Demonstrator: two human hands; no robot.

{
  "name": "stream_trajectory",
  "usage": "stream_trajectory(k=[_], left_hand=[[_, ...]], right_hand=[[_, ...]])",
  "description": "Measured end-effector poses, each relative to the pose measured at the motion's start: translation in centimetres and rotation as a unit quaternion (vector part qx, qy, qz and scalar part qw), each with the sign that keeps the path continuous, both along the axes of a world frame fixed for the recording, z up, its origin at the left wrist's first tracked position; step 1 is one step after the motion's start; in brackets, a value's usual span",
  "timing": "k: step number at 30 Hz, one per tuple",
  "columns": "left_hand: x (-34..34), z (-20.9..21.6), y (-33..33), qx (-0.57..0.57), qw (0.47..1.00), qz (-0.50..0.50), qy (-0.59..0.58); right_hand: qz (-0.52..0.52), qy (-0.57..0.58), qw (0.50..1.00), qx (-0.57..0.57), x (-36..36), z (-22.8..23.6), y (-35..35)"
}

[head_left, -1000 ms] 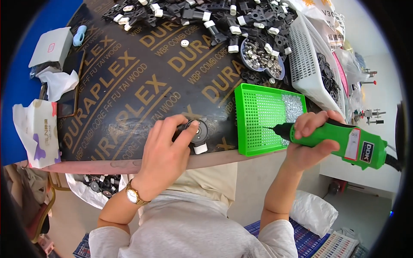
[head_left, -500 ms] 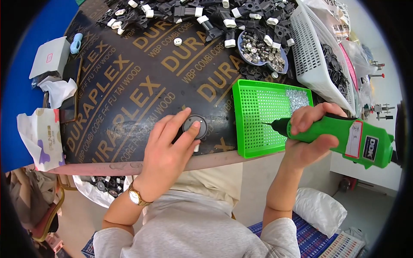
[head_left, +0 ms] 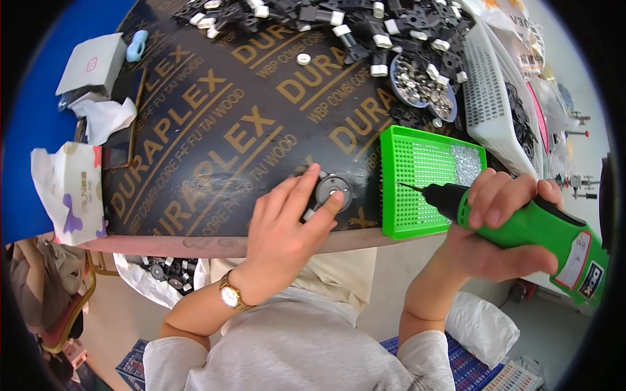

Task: The person fastens screws into circular mechanical components using an electric screwdriver at a factory workbench.

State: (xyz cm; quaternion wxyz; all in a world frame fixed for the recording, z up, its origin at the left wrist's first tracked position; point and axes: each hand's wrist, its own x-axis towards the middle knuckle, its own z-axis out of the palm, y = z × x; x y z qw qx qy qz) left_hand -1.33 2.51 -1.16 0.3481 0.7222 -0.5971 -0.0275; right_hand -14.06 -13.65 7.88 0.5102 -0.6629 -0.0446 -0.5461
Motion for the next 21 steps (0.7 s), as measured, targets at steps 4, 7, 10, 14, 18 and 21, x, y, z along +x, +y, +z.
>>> stream_trajectory(k=[4,7,10,14,18,21], left_hand=[[-0.2,-0.5,0.1,-0.015,1.0,0.015,-0.007],[-0.1,-1.1,0.3,-0.019,0.999,0.027,-0.038],[0.0,-1.3,0.3,-0.02,0.998,0.028,-0.056],[0.1,-1.1,0.3,-0.019,0.999,0.021,-0.042],[0.2,-1.5,0.1,-0.049,0.998,-0.006,-0.027],[0.4,-1.1,0.6,-0.043,0.999,-0.007,-0.013]], right_hand=[[0.096,-0.005,0.995,0.013,3.7,-0.8,1.5],[0.086,0.018,0.996,0.009,5.3,-1.5,2.5],[0.084,0.046,0.995,0.015,5.8,-1.9,2.6],[0.081,0.073,0.994,0.0,6.2,-1.9,2.5],[0.092,0.099,0.991,-0.004,6.8,-1.8,2.6],[0.067,0.131,0.984,0.098,7.2,-1.4,3.8]])
